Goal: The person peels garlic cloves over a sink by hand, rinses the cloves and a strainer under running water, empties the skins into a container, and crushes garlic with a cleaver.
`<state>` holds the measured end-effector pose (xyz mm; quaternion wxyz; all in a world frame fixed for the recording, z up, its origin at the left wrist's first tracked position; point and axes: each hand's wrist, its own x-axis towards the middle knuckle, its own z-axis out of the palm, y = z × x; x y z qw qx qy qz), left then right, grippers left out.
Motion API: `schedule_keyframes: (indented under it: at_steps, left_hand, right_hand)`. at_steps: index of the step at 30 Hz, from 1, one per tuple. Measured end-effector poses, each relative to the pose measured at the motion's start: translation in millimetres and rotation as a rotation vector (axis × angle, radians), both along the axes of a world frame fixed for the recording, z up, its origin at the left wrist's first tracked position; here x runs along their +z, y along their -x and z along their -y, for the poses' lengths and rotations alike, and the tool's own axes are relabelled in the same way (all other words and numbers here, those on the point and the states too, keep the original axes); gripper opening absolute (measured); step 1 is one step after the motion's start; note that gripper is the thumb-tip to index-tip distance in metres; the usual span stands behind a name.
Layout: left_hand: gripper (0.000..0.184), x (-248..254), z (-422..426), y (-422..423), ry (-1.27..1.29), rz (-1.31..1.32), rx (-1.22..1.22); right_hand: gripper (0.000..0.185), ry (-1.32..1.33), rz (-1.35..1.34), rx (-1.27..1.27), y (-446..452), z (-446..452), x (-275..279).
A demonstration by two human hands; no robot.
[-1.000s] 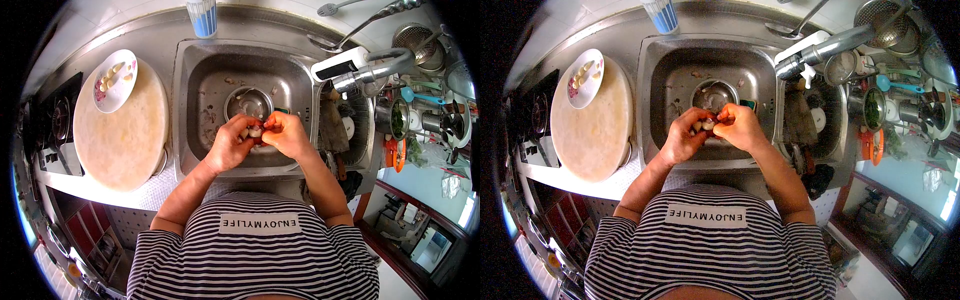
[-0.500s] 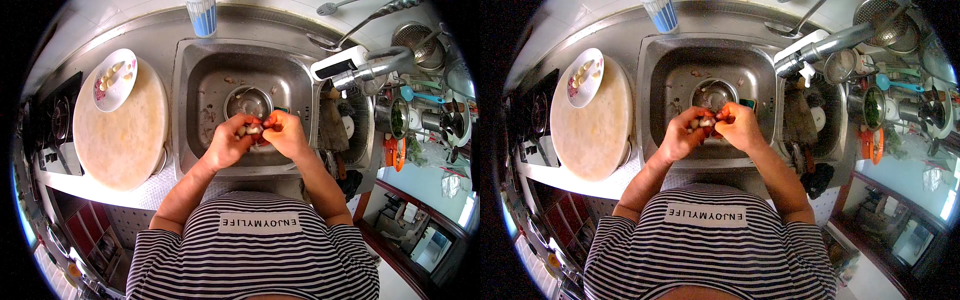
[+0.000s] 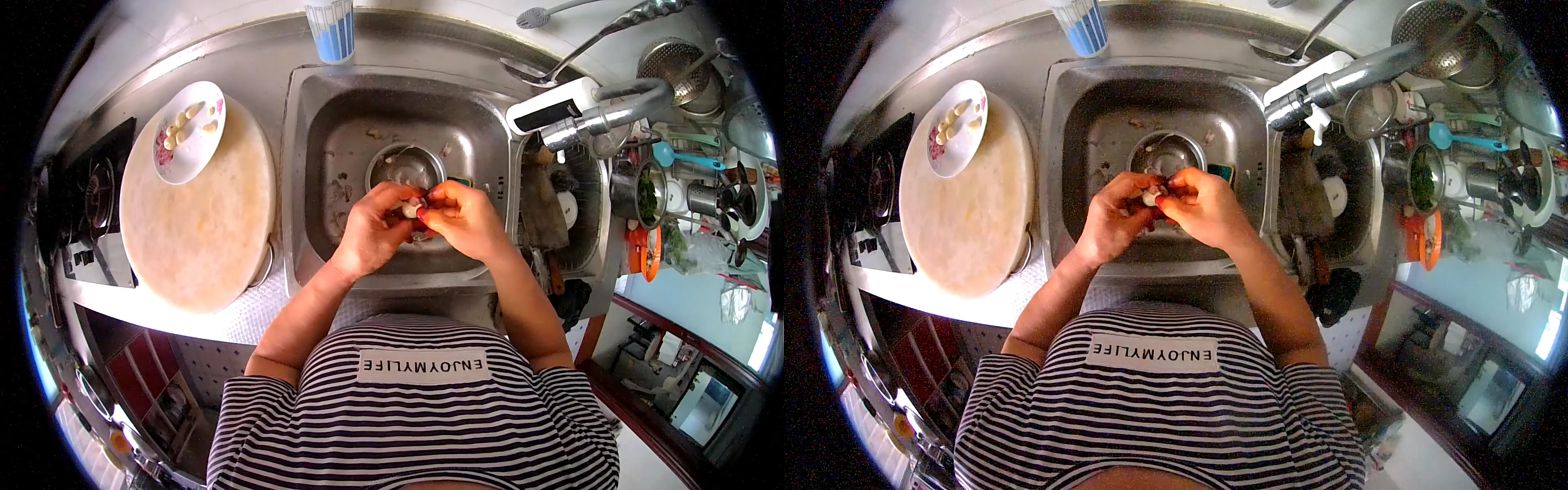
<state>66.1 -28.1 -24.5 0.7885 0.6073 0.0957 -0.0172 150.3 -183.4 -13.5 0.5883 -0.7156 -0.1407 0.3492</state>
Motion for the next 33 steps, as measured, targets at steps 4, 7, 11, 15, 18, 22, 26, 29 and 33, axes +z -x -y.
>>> schedule_keyframes:
  at_steps: [4, 7, 11, 15, 18, 22, 26, 29, 33]
  left_hand:
    - [0.033, 0.5, -0.8, 0.4, -0.201, 0.091, -0.06]
    - [0.032, 3.8, -4.6, 0.2, -0.202, 0.071, -0.11]
    - [0.03, 1.9, -3.8, -0.1, -0.111, 0.024, -0.108]
    - [0.029, -2.5, -4.6, 0.6, -0.08, -0.009, -0.147]
    - [0.03, -9.9, -5.4, 0.9, -0.053, -0.012, -0.176]
    - [0.032, -5.6, -5.9, -0.1, -0.036, 0.006, -0.202]
    - [0.032, -3.4, -5.5, -3.0, 0.206, -0.05, -0.099]
    - [0.033, -8.3, -6.1, -4.1, 0.214, -0.036, -0.058]
    - [0.031, -4.0, -2.9, -3.2, -0.018, 0.043, -0.083]
  right_hand:
    - [0.014, 0.081, -0.053, 0.056, -8.3, 5.0, -3.2]
    - [0.011, 0.082, -0.111, 0.084, -10.9, 4.5, 1.4]
    - [0.01, 0.037, -0.285, 0.035, -10.0, 3.6, 9.4]
    - [0.009, 0.043, -0.323, 0.031, -9.0, 3.7, 10.6]
    - [0.007, 0.039, -0.286, 0.03, -7.2, 3.7, 4.6]
    - [0.006, 0.094, -0.217, -0.022, -5.3, 6.1, -4.9]
    - [0.008, -0.04, -0.279, -0.071, -7.5, 5.1, 9.1]
    - [0.011, -0.102, -0.284, -0.052, -6.8, 4.8, 5.4]
    - [0.017, -0.023, -0.223, 0.035, -8.6, 7.2, -2.2]
